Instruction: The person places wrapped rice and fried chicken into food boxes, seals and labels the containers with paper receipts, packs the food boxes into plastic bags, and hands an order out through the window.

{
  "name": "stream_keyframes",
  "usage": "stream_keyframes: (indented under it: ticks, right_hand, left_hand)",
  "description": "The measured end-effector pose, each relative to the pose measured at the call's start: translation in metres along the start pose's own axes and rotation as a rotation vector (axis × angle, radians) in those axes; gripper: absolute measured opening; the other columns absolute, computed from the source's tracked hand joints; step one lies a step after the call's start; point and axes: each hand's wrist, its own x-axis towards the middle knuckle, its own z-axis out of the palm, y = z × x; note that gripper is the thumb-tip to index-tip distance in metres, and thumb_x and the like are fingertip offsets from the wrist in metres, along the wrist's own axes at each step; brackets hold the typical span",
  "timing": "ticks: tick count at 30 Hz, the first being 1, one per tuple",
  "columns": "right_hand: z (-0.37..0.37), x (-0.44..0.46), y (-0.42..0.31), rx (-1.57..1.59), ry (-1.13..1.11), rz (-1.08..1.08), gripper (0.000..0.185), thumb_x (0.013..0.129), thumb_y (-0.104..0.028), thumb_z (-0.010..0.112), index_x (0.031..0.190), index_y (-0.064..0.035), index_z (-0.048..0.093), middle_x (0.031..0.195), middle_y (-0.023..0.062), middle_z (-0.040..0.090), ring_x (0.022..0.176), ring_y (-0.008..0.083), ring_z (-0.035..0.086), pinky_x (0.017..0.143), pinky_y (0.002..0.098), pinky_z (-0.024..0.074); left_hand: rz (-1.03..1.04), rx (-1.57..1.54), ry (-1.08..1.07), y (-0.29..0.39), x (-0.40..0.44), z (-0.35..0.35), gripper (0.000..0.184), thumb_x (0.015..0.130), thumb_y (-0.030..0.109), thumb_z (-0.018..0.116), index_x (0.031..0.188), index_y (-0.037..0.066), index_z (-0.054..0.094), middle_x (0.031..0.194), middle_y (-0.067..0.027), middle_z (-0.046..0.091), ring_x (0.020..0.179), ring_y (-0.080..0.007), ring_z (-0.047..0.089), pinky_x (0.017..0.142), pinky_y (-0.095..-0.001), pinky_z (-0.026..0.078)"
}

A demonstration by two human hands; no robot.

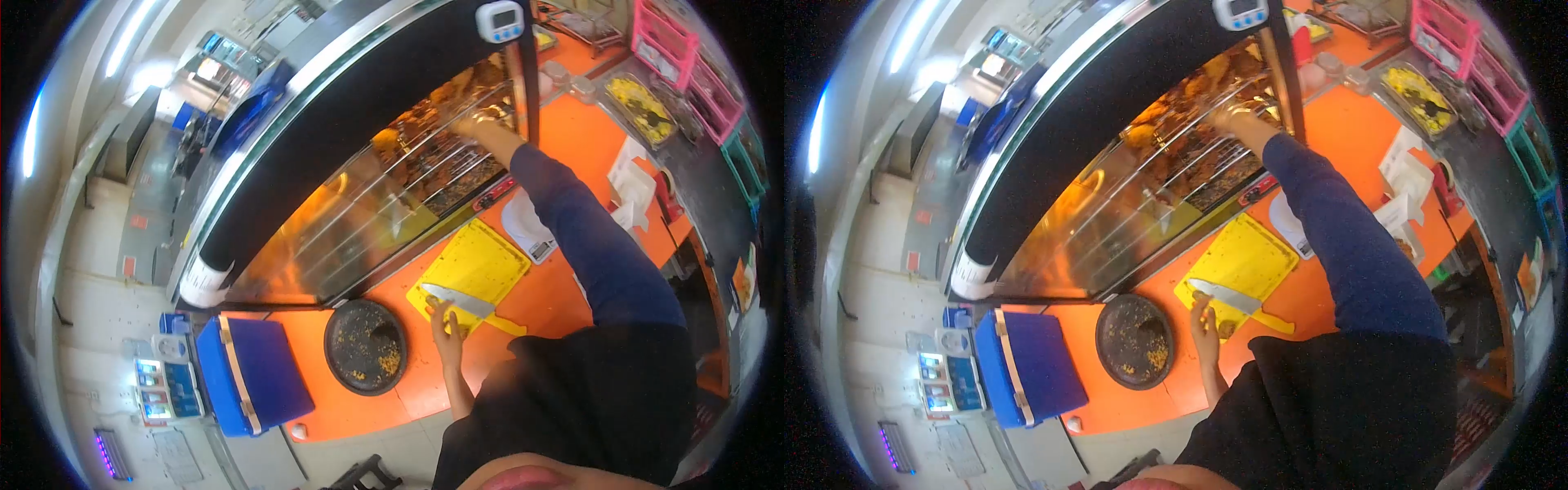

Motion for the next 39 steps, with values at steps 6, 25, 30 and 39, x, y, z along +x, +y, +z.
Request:
stream_keyframes:
  ticks: [6, 25, 30, 39]
  right_hand:
    - [-0.040, -0.152, 0.020, -0.274, 0.575, -0.471, 0.034, 0.073, -0.014, 0.062, 0.107, -0.0119, 0.063, 0.093, 0.0153, 0.062, 0.090, 0.0321, 0.060, 0.072, 0.0440, 0.0495]
    - [-0.179, -0.305, 0.430, -0.018, 0.591, 0.156, 0.017, 0.078, -0.014, 0.063, 0.094, -0.0091, 0.059, 0.091, 0.0158, 0.061, 0.090, 0.0354, 0.058, 0.074, 0.0482, 0.0466]
    - [-0.290, -0.251, 0.604, -0.385, 1.000, 0.463, 0.022, 0.082, -0.007, 0.056, 0.103, -0.0052, 0.058, 0.097, 0.0162, 0.058, 0.093, 0.0349, 0.056, 0.078, 0.0485, 0.0449]
    - [-0.387, -0.237, 0.814, -0.751, 0.452, 0.714, 0.016, 0.082, -0.015, 0.054, 0.090, -0.0098, 0.067, 0.092, 0.0121, 0.066, 0.084, 0.0328, 0.060, 0.072, 0.0442, 0.0465]
  left_hand:
    - [0.361, 0.108, 0.191, 0.067, 0.119, 0.021, 0.058, 0.096, 0.017, 0.052, 0.145, 0.004, 0.024, 0.147, -0.0175, 0.028, 0.136, -0.0307, 0.029, 0.111, -0.0428, 0.025]
    - [0.262, 0.073, 0.278, 0.177, 0.191, 0.189, 0.073, 0.081, 0.020, 0.050, 0.150, 0.014, 0.024, 0.149, -0.0144, 0.020, 0.131, -0.0313, 0.029, 0.097, -0.0432, 0.037]
    - [0.229, 0.017, 0.365, 0.189, 0.209, 0.250, 0.064, 0.086, 0.019, 0.051, 0.146, 0.010, 0.030, 0.142, -0.0153, 0.032, 0.120, -0.0305, 0.042, 0.101, -0.0458, 0.035]
    - [0.288, 0.003, 0.632, 0.222, 0.222, 0.365, 0.050, 0.090, 0.025, 0.052, 0.134, 0.003, 0.042, 0.122, -0.0149, 0.050, 0.114, -0.0261, 0.047, 0.096, -0.0415, 0.037]
